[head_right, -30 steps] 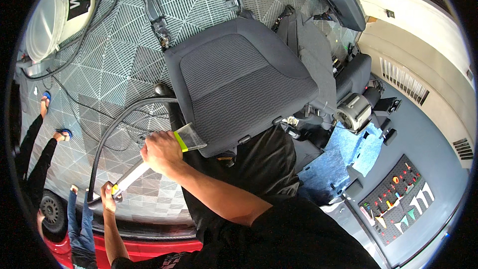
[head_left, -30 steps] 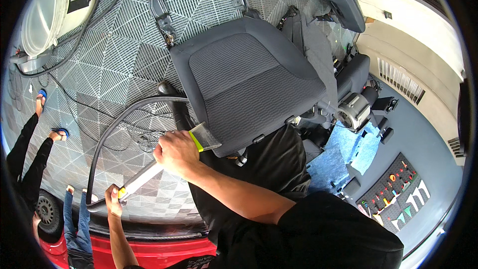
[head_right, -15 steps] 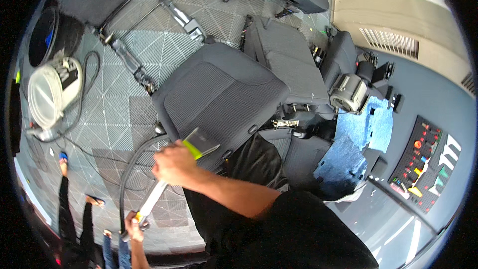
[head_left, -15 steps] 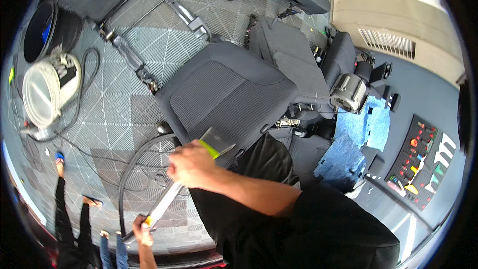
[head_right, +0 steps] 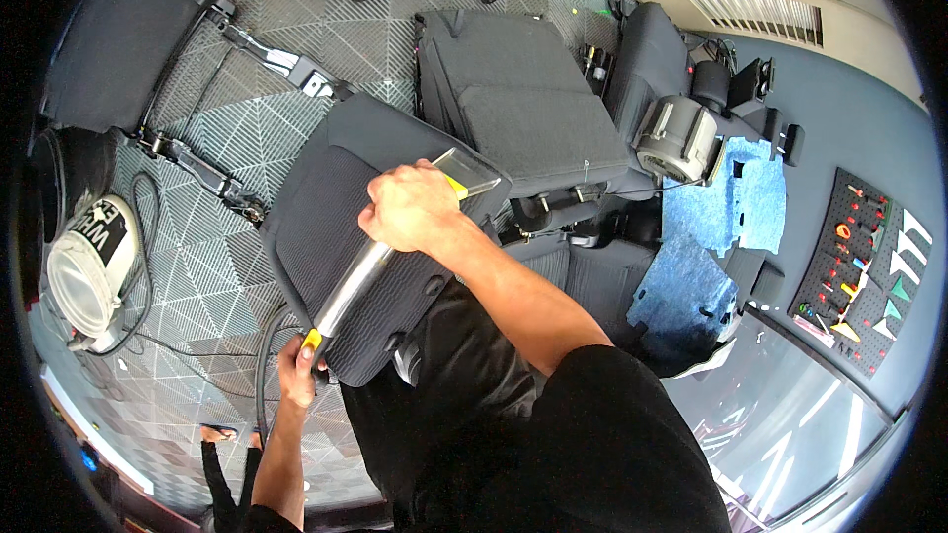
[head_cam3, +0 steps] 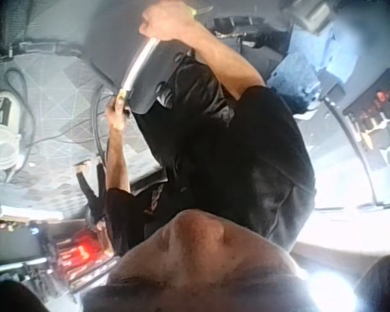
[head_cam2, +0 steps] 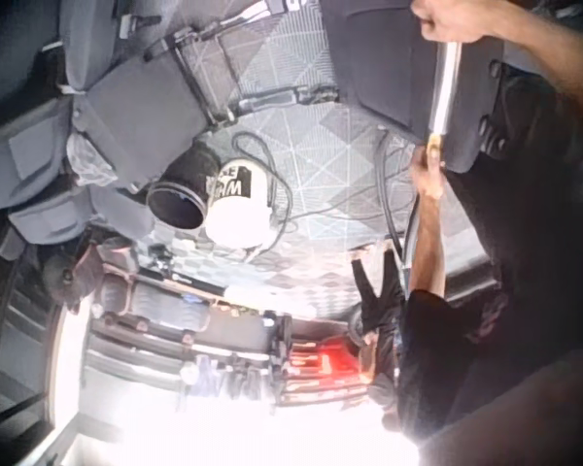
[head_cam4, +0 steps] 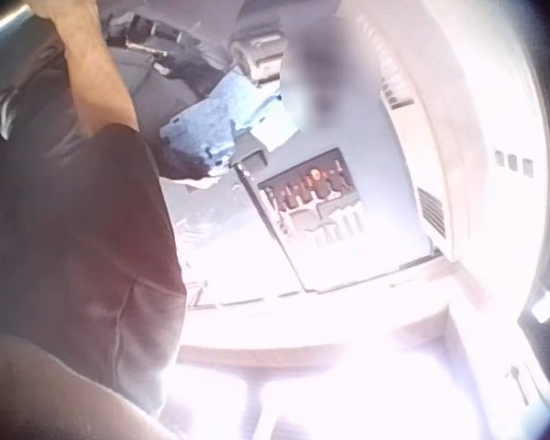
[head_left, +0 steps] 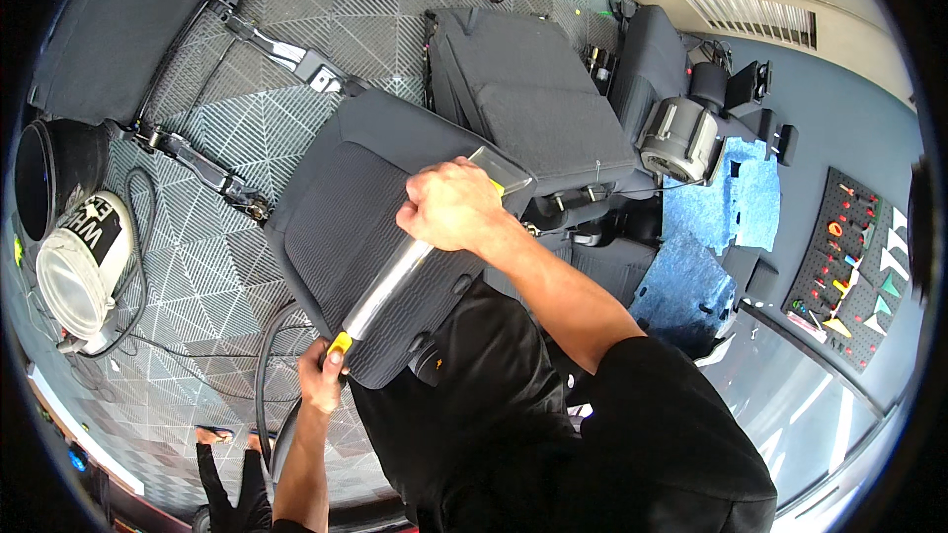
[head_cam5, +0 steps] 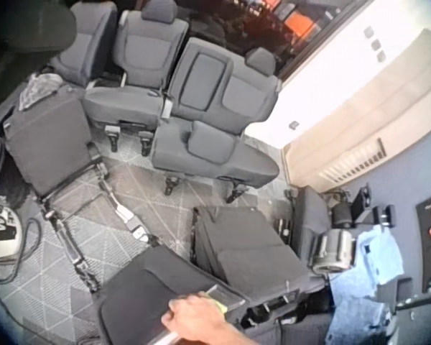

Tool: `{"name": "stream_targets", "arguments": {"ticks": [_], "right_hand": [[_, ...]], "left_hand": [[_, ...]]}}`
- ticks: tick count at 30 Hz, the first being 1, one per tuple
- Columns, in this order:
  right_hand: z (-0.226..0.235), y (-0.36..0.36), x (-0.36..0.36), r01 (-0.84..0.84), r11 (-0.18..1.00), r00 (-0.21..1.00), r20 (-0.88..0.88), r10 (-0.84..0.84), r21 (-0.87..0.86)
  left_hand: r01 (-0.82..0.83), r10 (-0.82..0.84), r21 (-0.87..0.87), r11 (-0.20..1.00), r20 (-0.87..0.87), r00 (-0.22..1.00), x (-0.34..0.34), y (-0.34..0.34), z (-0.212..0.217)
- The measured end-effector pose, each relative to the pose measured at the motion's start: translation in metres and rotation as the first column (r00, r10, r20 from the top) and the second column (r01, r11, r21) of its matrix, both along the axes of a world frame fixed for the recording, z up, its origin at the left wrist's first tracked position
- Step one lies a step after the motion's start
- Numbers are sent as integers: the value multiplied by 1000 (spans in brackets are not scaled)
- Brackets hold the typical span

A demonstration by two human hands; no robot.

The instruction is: The person vacuums several detached car seats using a wet-dry vacuum with a clear extraction nozzle, moving the nozzle across the fabric surfaces.

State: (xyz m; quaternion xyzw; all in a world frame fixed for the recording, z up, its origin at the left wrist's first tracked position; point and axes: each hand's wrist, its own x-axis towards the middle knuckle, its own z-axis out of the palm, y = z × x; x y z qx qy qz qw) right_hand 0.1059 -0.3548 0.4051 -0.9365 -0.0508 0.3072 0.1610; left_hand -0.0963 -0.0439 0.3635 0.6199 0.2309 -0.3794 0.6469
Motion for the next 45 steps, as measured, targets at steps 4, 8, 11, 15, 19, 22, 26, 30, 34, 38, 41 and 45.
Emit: {"name": "stream_targets", "arguments": {"ticks": [4,8,11,15,19,22,26,30,34,38,41,45], "right_hand": [[-15,-21,-4,22,1000,998,-54,-21,3],[-12,-22,-1,36,999,997,-63,-37,-8],[-3,-19,2,49,999,990,-135,-51,-14],[-12,-16,-15,71,997,996,-49,-70,22],[-23,-8,-27,48,998,998,33,-49,35],[-21,4,-31,-12,1000,999,52,11,24],[-21,24,-47,-18,999,998,54,15,48],[-23,43,-65,-11,995,994,106,0,97],[-29,61,-81,-15,989,984,180,-12,150],[-31,89,-95,-25,984,983,183,-8,177],[-28,112,-107,-39,983,983,184,5,179],[-29,138,-123,-44,978,984,176,7,206]], "left_hand": [[51,-52,-25,998,-15,999,7,-11,-7],[73,-75,-39,997,-35,997,10,-12,-5],[86,-88,-33,996,-69,994,9,-15,2],[206,-204,39,978,-49,978,-15,-1,-3],[221,-217,29,975,-86,972,-19,8,0],[190,-187,15,982,-96,978,-26,11,4],[181,-179,13,983,-76,981,-39,23,13],[143,-142,-8,990,-142,980,-78,52,0],[81,-83,-16,997,-186,979,-93,73,-4],[30,-29,7,1000,-147,989,-109,98,-5],[-50,55,27,998,-200,978,-119,110,7],[-107,112,37,994,-192,975,-150,137,4]]}}
